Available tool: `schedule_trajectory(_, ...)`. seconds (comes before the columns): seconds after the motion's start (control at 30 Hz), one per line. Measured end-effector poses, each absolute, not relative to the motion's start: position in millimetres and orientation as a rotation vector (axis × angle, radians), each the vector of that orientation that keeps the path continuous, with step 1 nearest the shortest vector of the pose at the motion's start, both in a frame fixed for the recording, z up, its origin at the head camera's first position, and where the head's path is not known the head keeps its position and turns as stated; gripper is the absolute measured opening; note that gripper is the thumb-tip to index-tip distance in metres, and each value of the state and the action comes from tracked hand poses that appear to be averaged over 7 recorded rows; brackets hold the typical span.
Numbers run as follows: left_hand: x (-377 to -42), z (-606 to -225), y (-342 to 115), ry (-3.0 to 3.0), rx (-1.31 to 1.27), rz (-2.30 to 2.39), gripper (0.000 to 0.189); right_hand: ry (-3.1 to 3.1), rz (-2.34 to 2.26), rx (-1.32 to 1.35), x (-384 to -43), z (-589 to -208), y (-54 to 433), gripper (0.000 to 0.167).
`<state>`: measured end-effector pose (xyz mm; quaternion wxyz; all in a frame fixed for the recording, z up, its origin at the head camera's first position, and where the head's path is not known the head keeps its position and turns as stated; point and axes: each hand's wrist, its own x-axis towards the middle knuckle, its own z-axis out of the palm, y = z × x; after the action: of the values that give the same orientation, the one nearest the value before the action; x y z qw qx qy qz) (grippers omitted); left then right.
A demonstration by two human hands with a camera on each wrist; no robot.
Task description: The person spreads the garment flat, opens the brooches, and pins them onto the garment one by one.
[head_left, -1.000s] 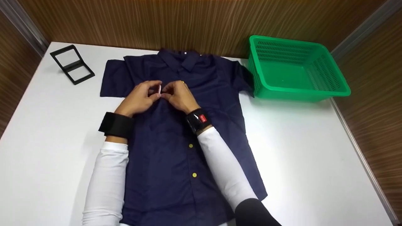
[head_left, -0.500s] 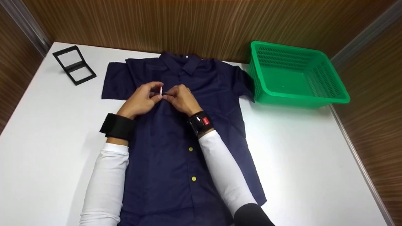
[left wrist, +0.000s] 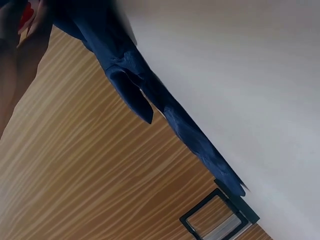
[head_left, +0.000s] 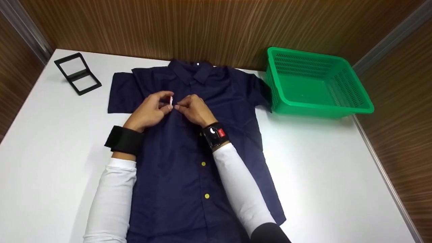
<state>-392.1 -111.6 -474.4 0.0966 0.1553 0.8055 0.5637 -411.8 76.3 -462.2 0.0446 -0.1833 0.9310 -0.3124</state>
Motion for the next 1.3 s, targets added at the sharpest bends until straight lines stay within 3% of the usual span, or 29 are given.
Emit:
schedule_trajectory(0.53, -393, -473, -120, 2.347, 0.493, 1.718, 0.051, 2.780, -1.233, -0.482, -418, -462, 70, 0.015)
schedule_trajectory(0.8, -408, -466, -121, 2.400, 0.549, 1.730, 0.052, 2.958, -1.046, -0.623, -433, -457, 61, 0.015)
schedule_trajectory(1.3, -403, -468, -110, 2.415, 0.511, 1.698, 0.051, 2.924, -0.989, -0.510, -423, -456, 75, 0.017)
